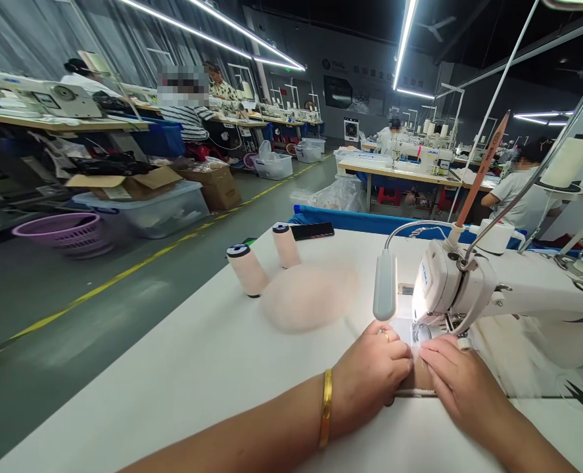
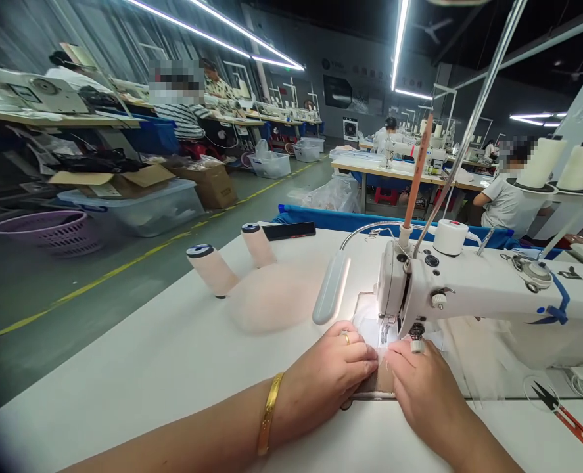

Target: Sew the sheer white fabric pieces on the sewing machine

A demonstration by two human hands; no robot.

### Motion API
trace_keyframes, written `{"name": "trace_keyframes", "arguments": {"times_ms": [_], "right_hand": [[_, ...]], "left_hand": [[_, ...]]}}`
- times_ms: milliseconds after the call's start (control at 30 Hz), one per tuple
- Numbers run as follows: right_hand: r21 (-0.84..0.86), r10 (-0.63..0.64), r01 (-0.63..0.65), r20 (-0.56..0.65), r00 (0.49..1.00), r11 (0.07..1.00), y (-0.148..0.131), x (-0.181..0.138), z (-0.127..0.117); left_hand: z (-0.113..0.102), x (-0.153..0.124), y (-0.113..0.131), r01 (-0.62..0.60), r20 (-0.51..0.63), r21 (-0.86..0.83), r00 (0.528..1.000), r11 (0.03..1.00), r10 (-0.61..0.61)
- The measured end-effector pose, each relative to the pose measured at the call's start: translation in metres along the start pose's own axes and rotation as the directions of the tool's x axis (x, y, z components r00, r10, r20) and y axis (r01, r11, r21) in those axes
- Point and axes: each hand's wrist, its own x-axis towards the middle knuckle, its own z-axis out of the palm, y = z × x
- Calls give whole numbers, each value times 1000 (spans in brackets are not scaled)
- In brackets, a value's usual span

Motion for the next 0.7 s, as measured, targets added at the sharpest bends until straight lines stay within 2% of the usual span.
{"name": "trace_keyframes", "arguments": {"times_ms": [333, 533, 700], "right_hand": [[-74, 156, -155, 13, 988, 985, 8, -2, 14], [-56, 150, -150, 12, 989, 987, 9, -5, 16], [-29, 110, -112, -60, 992, 993, 12, -6, 18]], "left_hand": [[1, 12, -13, 56, 9, 78, 998, 995, -57], [2, 16, -15, 155, 80, 110, 983, 982, -164], [6, 21, -16, 224, 102, 143, 965, 964, -240]]}}
